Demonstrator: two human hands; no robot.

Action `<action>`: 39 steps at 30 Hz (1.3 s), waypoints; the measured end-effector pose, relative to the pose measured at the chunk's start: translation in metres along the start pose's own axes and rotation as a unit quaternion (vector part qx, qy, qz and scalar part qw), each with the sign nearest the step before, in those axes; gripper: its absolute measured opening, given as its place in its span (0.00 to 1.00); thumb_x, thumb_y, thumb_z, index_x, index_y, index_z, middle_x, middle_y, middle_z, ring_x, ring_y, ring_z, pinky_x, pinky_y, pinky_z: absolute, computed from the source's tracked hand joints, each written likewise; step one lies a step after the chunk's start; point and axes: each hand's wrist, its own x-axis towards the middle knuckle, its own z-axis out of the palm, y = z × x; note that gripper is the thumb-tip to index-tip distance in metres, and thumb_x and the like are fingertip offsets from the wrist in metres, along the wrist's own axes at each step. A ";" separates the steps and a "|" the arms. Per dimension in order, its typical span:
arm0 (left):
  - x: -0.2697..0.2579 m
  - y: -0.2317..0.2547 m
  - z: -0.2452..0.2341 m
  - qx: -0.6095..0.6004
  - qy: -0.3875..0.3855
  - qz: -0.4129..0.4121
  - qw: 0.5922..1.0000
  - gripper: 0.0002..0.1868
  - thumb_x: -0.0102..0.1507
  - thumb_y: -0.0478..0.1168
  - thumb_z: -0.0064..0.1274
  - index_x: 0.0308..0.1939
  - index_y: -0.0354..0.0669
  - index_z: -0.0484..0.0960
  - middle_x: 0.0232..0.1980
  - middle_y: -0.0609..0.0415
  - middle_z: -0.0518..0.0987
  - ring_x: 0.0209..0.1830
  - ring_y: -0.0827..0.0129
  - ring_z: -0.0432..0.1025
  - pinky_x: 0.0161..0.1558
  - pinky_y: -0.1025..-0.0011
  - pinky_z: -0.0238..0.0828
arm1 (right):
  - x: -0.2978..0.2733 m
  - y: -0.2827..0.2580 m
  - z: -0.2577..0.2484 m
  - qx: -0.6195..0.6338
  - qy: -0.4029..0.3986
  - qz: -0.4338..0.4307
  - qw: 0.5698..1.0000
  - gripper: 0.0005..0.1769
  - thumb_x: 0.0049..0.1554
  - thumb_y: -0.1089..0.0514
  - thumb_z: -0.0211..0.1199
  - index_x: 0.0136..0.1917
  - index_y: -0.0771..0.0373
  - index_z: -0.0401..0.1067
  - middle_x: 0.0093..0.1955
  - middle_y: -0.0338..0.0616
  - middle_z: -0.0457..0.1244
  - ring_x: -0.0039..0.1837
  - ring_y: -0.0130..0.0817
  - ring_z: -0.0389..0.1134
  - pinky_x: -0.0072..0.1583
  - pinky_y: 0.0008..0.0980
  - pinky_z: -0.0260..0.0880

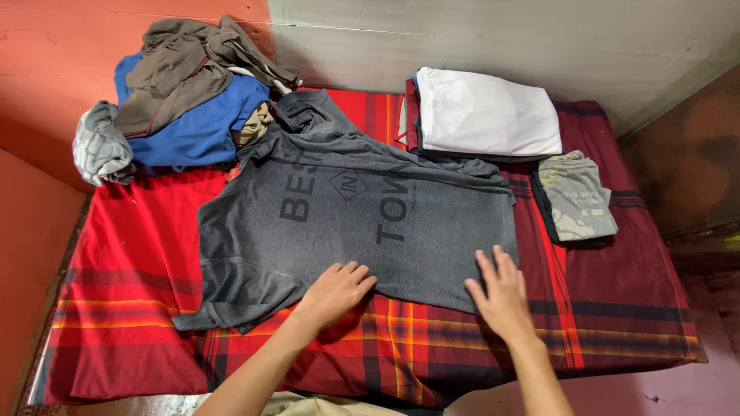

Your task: The person is folding a grey t-shirt on a bed.

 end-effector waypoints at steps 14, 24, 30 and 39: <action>-0.095 -0.061 -0.072 -0.072 -0.043 -0.235 0.968 0.31 0.46 0.36 0.61 0.55 0.48 0.77 0.48 0.52 0.74 0.51 0.56 0.72 0.47 0.60 0.71 | 0.005 -0.029 0.036 -0.057 -0.066 0.023 0.996 0.42 0.55 0.42 0.57 0.80 0.52 0.52 0.84 0.55 0.39 0.84 0.54 0.37 0.74 0.65 0.40; -0.148 -0.143 -0.080 -0.146 0.123 -0.592 0.783 0.22 0.63 0.57 0.59 0.45 0.41 0.86 0.42 0.46 0.84 0.42 0.50 0.79 0.43 0.54 0.75 | 0.050 -0.277 0.038 0.249 -0.076 -0.309 0.915 0.20 0.56 0.56 0.65 0.62 0.58 0.75 0.70 0.46 0.63 0.71 0.47 0.63 0.68 0.43 0.65; -0.140 -0.149 -0.038 -0.098 0.127 -0.519 0.840 0.17 0.58 0.50 0.59 0.42 0.41 0.81 0.41 0.43 0.84 0.45 0.46 0.79 0.45 0.52 0.75 | 0.048 -0.328 0.010 0.221 -0.219 -0.362 0.879 0.29 0.45 0.51 0.72 0.60 0.59 0.75 0.66 0.47 0.60 0.66 0.45 0.61 0.66 0.44 0.60; -0.154 -0.126 -0.104 -0.175 0.045 -0.571 0.801 0.32 0.57 0.58 0.63 0.60 0.50 0.70 0.37 0.38 0.83 0.41 0.40 0.78 0.42 0.47 0.74 | 0.033 -0.344 0.026 0.203 -0.107 -0.413 0.881 0.26 0.44 0.49 0.75 0.53 0.62 0.74 0.62 0.48 0.61 0.66 0.47 0.60 0.64 0.47 0.58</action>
